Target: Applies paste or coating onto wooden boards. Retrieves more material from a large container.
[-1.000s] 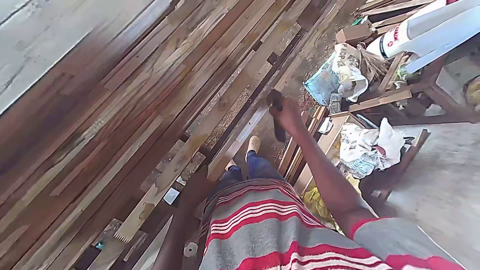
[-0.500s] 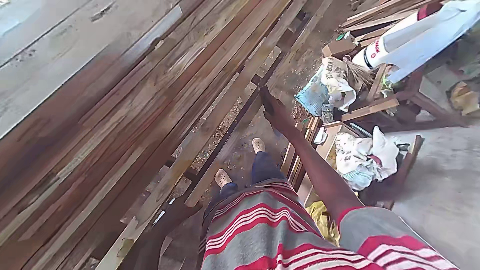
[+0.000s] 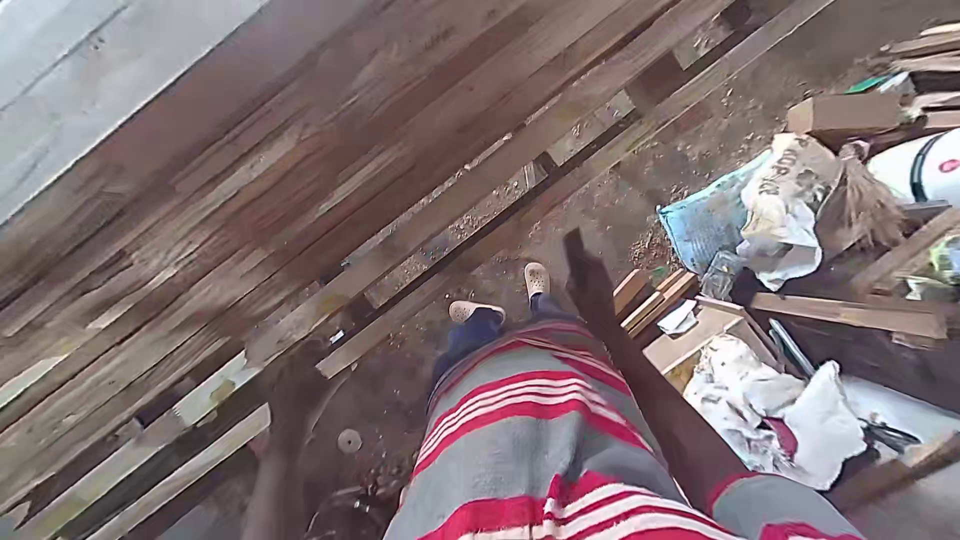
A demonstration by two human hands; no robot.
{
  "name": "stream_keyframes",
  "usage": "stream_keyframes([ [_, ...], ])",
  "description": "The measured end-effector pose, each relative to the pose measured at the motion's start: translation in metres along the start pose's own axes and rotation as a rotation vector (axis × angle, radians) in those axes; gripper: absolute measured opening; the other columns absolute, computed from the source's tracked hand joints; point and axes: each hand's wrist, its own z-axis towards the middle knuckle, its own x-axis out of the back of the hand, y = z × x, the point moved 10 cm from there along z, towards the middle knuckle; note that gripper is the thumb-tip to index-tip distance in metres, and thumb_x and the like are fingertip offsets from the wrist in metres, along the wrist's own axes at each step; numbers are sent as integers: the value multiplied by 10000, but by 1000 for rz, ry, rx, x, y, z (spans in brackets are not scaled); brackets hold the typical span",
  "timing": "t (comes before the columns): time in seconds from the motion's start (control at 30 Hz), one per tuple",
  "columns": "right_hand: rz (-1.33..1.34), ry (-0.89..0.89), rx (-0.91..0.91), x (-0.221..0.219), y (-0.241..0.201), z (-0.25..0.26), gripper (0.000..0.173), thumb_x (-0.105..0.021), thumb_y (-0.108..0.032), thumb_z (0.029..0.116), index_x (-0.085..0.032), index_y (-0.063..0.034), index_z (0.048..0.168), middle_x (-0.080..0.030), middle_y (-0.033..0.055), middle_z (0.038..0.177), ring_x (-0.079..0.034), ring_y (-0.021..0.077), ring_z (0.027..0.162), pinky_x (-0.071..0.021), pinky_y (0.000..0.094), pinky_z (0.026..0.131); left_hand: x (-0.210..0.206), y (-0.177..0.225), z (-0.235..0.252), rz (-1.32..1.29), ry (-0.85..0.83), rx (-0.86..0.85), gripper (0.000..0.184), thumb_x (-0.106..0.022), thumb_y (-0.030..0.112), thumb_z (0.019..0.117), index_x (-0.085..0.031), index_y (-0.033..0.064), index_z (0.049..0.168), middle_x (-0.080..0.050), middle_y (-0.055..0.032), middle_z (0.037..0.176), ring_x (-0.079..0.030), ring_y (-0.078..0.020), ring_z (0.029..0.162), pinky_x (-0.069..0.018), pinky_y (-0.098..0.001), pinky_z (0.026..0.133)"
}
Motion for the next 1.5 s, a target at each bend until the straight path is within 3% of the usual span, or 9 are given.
stream_keyframes([
  [0.23, 720, -443, -111, 19, -45, 91, 387, -325, -244, 1114, -554, 28, 1266, -757, 106, 904, -754, 189, 774, -645, 354, 703, -25, 8, -44, 25, 490, 13, 924, -731, 581, 797, -442, 89, 1523, -432, -229, 1559, -370, -416, 1473, -278, -581, 1209],
  [0.37, 577, -507, -263, 6, 2, 87, 407, -336, -287, 1113, -600, 3, 1221, -704, 106, 888, -700, 169, 723, -611, 353, 697, -3, 97, -98, -269, 571, 10, 806, -744, 400, 858, -477, -62, 1463, -435, -336, 1515, -353, -539, 1436, -239, -660, 1182],
  [0.5, 388, -412, -437, 28, 51, 69, 392, -340, -257, 1141, -570, 30, 1276, -708, 129, 868, -711, 179, 691, -613, 333, 652, -43, 110, -119, -264, 566, 135, 776, -706, 425, 910, -469, -41, 1483, -470, -309, 1504, -406, -539, 1405, -269, -664, 1170],
  [0.67, -83, -66, -60, 99, -23, 81, 585, -425, -97, 1086, -295, -225, 1642, -468, 304, 1399, -583, 433, 1114, -523, 569, 878, -61, 127, -128, -438, 517, 177, 683, -685, 335, 916, -478, 0, 1474, -458, -271, 1520, -400, -468, 1426, -327, -584, 1168],
  [0.87, -236, 337, 98, 61, -34, 119, 696, -727, -129, 943, -433, -130, 1574, -477, 339, 1378, -592, 475, 1119, -566, 525, 869, -44, 165, -118, -538, 471, 42, 605, -688, 211, 934, -491, -94, 1418, -467, -332, 1482, -399, -493, 1419, -316, -559, 1194],
  [0.97, -281, 200, 26, 45, -5, 97, 645, -687, -162, 984, -431, -164, 1575, -474, 354, 1386, -545, 528, 1197, -517, 626, 917, 22, 199, -121, -682, 299, 230, 581, -679, 5, 929, -437, -184, 1423, -377, -400, 1520, -328, -522, 1451, -254, -556, 1209],
  [1.13, -515, 41, -87, 83, 35, 72, 546, -648, -214, 1002, -516, -240, 1531, -481, 332, 1440, -530, 515, 1267, -481, 627, 1006, -37, 160, -119, -592, 526, 68, 609, -694, 189, 909, -503, -107, 1405, -451, -355, 1479, -391, -503, 1419, -315, -546, 1192],
  [1.3, -693, 13, 306, 160, -47, 127, 483, -621, -34, 967, -659, -266, 1388, -566, 308, 1374, -538, 552, 1235, -424, 738, 937, -62, 143, -138, -604, 511, 138, 646, -662, 234, 912, -468, -113, 1421, -429, -363, 1489, -375, -498, 1429, -308, -543, 1195],
  [1.5, -887, -491, 788, 85, -128, 142, 632, -679, 60, 857, -684, -337, 1349, -567, 301, 1387, -513, 572, 1262, -390, 760, 936, -82, 96, -174, -627, 513, 306, 719, -667, 225, 929, -382, -122, 1491, -372, -374, 1531, -367, -505, 1437, -324, -562, 1192],
])
